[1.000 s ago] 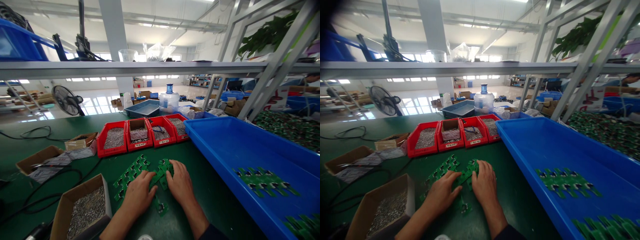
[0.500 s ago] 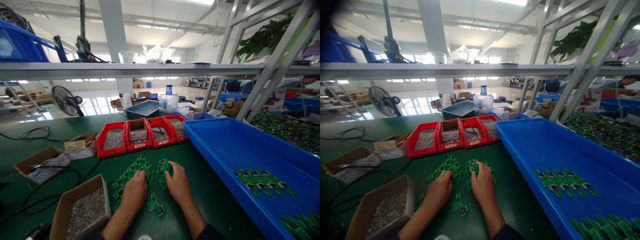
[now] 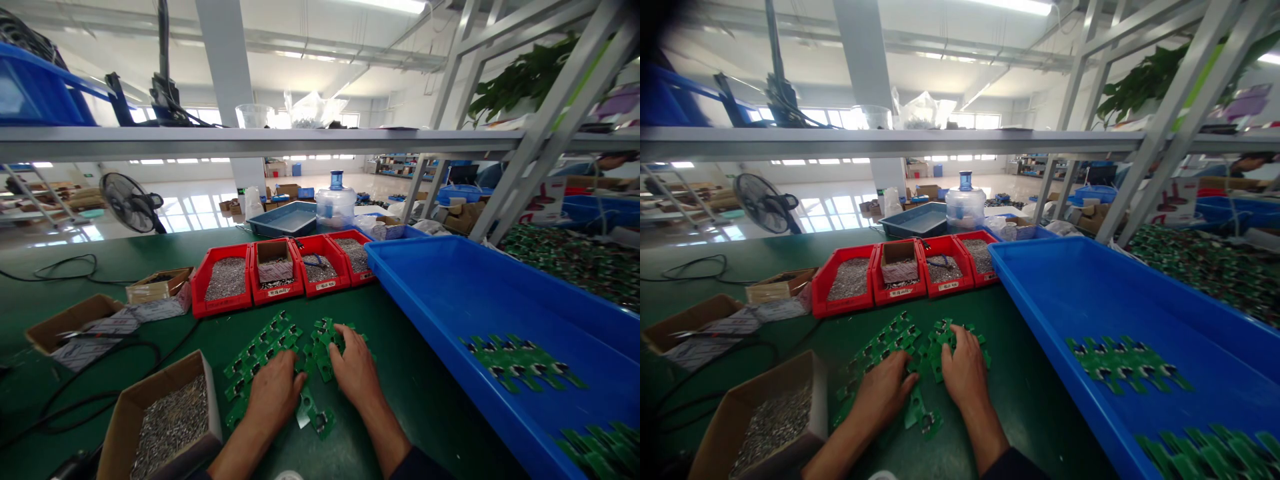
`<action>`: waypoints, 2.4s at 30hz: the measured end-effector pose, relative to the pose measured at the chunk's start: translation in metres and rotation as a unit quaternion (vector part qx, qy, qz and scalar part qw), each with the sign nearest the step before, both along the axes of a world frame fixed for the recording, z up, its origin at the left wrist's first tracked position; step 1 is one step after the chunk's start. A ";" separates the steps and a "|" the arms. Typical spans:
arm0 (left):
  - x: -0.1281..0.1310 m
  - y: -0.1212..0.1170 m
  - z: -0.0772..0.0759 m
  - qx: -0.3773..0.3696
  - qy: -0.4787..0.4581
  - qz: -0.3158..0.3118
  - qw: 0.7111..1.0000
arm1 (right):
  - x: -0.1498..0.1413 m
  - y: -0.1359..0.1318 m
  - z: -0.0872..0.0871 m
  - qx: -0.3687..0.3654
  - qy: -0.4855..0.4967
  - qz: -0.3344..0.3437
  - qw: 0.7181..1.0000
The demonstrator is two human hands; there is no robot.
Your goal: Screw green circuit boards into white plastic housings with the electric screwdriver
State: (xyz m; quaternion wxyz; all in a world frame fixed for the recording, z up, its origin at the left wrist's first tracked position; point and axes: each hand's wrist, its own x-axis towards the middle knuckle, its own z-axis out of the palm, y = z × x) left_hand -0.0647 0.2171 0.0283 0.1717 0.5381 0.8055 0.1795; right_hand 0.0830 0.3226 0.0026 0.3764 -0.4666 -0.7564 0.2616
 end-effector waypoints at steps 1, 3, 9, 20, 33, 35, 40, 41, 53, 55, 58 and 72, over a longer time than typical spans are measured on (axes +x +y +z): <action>-0.002 0.000 0.000 0.005 -0.015 0.007 1.000 | 0.000 0.000 0.000 -0.004 0.007 -0.001 1.000; -0.007 0.001 0.004 0.019 -0.048 0.022 0.998 | -0.001 0.001 0.002 -0.013 0.024 -0.004 1.000; -0.017 -0.003 0.025 0.043 -0.226 -0.047 0.972 | -0.004 -0.003 0.014 -0.139 0.244 0.077 0.957; -0.011 0.001 0.011 -0.015 -0.462 -0.052 0.885 | -0.009 -0.014 0.021 -0.077 0.139 0.107 0.982; 0.001 -0.002 0.019 0.020 -0.509 -0.042 0.859 | 0.000 -0.010 0.027 -0.097 0.174 0.159 0.967; 0.002 -0.002 0.022 0.030 -0.506 -0.069 0.859 | -0.004 -0.013 0.023 -0.188 0.195 0.222 0.937; 0.003 -0.002 0.018 0.038 -0.479 -0.060 0.875 | -0.014 -0.030 0.025 -0.120 0.101 0.198 0.968; 0.003 -0.002 0.016 0.037 -0.480 -0.055 0.875 | -0.015 -0.031 0.026 -0.095 0.086 0.186 0.974; 0.000 0.002 0.014 0.113 -0.567 0.029 0.815 | -0.006 -0.015 0.020 0.001 0.055 0.111 0.992; 0.000 0.004 0.013 0.141 -0.564 0.039 0.813 | -0.006 -0.019 0.024 -0.070 0.083 0.186 0.977; 0.000 0.004 0.012 0.156 -0.556 0.051 0.815 | -0.008 -0.022 0.027 -0.118 0.121 0.226 0.959; -0.003 0.004 0.018 0.101 -0.531 0.039 0.840 | -0.010 -0.017 0.024 -0.301 0.347 0.184 0.869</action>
